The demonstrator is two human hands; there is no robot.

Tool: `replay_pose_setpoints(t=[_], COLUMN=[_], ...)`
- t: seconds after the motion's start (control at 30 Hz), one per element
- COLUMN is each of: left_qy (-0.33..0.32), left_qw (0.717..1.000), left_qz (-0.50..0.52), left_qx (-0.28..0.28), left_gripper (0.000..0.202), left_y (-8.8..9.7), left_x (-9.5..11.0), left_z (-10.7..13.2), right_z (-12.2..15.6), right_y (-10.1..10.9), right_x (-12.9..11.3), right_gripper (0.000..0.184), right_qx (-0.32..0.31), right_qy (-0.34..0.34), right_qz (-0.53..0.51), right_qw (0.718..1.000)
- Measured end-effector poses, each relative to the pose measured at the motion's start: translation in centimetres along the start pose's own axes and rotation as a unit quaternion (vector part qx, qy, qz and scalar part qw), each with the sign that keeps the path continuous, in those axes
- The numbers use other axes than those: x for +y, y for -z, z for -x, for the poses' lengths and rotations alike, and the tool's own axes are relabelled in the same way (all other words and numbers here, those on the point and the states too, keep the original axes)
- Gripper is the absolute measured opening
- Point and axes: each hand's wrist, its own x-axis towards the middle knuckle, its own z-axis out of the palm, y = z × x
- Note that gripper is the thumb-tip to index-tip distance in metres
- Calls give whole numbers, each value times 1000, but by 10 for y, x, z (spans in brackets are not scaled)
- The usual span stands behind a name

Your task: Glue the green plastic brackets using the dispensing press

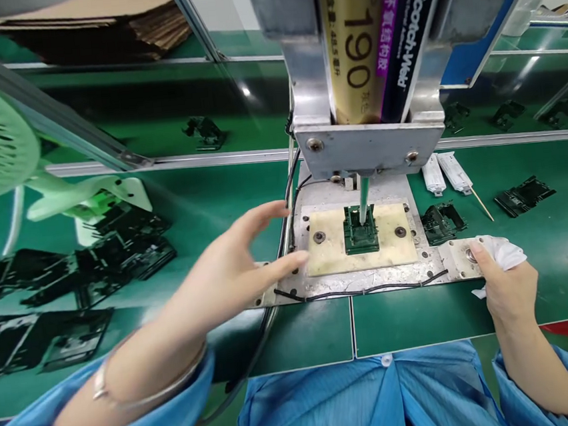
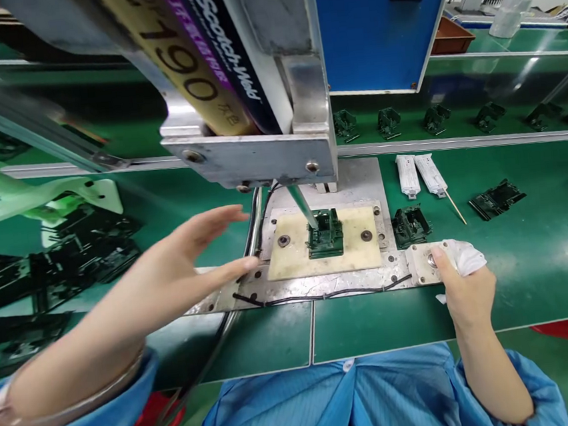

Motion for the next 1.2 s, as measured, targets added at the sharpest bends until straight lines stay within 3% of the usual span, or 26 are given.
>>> replay_pose_setpoints(t=[0.13, 0.23, 0.33, 0.47, 0.6, 0.67, 0.73, 0.8, 0.83, 0.9, 1.0, 1.07, 1.2], left_qy=[-62, -73, -68, 37, 179, 184, 131, 60, 28, -35, -121, -156, -254], left_qw=[986, 977, 967, 962, 920, 909, 915, 925, 929, 935, 935, 935, 925], left_qz=[31, 66, 131, 154, 165, 221, 276, 299, 298, 286, 269, 254, 223], left_qx=[-153, -190, -209, -222, -308, -303, -262, -227, -218, -208, -197, -190, -173], left_gripper=[97, 76, 56, 37, 49, 41, 37, 53, 56, 53, 51, 52, 61], left_y=[-41, -60, -63, -53, -50, -51, -53, -53, -53, -52, -50, -50, -48], left_x=[5, 7, 15, 26, 27, 24, 20, 16, 15, 13, 12, 13, 14], left_z=[-28, -37, -35, -19, 9, 27, 46, 63, 71, 83, 92, 93, 93], right_z=[-1, -2, -2, -4, -5, 3, 21, 47, 61, 86, 110, 116, 116], right_y=[0, 0, 0, -2, -2, 3, 12, 24, 30, 37, 33, 25, 12], right_x=[3, 6, 7, 4, 3, 3, 3, -2, -7, -22, -49, -63, -76], right_gripper=[52, 58, 59, 56, 56, 52, 48, 43, 38, 28, 25, 26, 30], right_qx=[-5, -10, -13, -18, -8, 35, 92, 97, 60, -74, -299, -341, -319], right_qy=[-9, -11, -7, -1, 15, 39, 105, 223, 297, 419, 487, 509, 571], right_qz=[3, 10, 8, 3, -7, 41, 122, 163, 155, 109, 46, 21, 14], right_qw=[1000, 1000, 1000, 1000, 1000, 998, 983, 956, 941, 898, 819, 790, 756])
